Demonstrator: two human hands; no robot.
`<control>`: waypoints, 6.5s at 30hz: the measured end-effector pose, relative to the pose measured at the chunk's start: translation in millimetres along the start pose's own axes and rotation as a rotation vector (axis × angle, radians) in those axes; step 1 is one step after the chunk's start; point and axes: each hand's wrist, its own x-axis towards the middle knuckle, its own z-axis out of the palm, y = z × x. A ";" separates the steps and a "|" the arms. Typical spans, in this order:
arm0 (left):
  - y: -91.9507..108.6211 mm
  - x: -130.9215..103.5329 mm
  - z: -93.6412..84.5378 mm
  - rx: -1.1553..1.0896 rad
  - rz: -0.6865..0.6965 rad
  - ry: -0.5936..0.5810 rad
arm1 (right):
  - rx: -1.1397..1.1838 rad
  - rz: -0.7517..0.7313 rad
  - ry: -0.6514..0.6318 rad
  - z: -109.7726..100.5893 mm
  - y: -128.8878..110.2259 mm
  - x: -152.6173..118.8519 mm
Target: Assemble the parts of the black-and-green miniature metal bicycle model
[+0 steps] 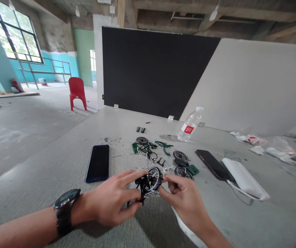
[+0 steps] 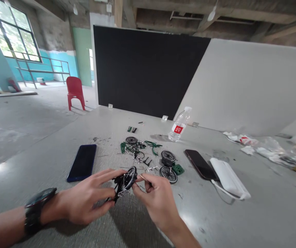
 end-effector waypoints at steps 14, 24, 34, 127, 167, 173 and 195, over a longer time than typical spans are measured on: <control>2.0 4.1 -4.0 -0.333 -0.286 0.188 | -0.216 -0.191 0.046 1.4 1.2 -4.6; -2.9 -3.5 8.3 -0.530 -0.359 0.207 | -0.353 -0.374 0.121 12.9 11.6 -6.9; -5.3 3.6 6.6 -0.535 -0.397 0.261 | -0.485 -0.482 0.217 12.1 9.8 -5.8; -1.7 14.6 4.2 -1.490 -0.575 0.343 | -0.714 -0.603 0.018 8.2 13.5 0.5; -50.7 8.9 -10.7 -1.026 -0.655 0.612 | -0.523 -0.015 -0.141 22.1 54.0 79.0; -44.5 5.5 -2.2 -1.399 -0.713 0.670 | -0.583 -0.022 -0.096 31.7 56.9 75.4; -37.0 8.1 8.6 -1.335 -0.748 0.576 | 0.358 0.194 0.026 42.9 1.3 34.6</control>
